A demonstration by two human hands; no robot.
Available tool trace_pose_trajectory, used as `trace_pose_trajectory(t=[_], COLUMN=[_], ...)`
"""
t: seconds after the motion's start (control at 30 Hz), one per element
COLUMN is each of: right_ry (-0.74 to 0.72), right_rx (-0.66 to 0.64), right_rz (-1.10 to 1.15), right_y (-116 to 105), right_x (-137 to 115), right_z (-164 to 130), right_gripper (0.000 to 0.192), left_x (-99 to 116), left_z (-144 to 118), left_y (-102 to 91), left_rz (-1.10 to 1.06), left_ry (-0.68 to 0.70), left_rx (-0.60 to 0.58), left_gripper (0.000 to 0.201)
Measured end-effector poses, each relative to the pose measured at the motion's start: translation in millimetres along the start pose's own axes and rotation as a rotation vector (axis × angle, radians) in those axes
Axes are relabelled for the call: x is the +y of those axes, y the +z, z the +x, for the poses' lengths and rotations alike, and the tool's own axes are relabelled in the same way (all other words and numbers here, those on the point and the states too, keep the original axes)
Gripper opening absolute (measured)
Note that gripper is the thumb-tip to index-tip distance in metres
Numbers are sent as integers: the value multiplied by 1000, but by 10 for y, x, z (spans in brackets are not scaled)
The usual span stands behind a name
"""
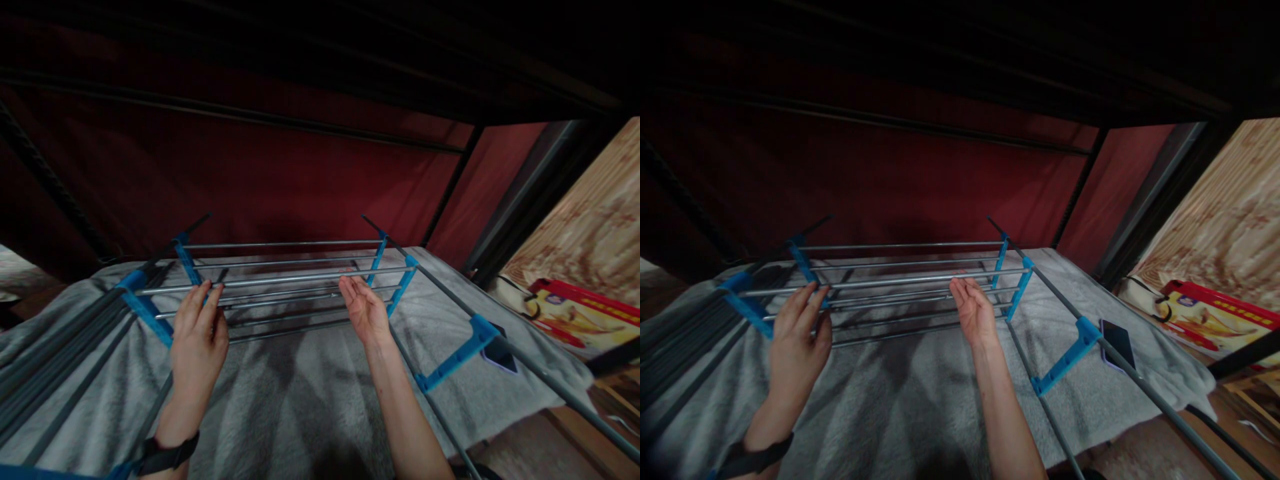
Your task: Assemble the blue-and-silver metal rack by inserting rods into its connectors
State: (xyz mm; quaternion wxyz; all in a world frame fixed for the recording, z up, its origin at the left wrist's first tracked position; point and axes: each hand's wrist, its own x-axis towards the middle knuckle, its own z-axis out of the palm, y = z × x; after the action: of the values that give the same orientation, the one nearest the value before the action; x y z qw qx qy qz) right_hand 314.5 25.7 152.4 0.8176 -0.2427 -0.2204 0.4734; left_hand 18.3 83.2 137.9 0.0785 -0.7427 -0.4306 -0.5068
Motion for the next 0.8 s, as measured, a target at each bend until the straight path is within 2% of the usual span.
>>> trace_pose_trajectory(t=[0.3, 0.57, 0.8], right_ry=[50, -124, -132], right_rx=[4, 167, 122], right_rz=[-33, -116, -133], right_y=[-77, -332, -381], right_x=[-80, -355, -428], right_z=[28, 129, 129], right_gripper=[13, 14, 15], left_x=[-24, -36, -18], left_z=[-6, -16, -13], left_y=[-16, -14, -33], left_rz=[-3, 34, 34], left_ry=[17, 36, 23], left_rx=[-23, -20, -33], left_gripper=[63, 66, 67])
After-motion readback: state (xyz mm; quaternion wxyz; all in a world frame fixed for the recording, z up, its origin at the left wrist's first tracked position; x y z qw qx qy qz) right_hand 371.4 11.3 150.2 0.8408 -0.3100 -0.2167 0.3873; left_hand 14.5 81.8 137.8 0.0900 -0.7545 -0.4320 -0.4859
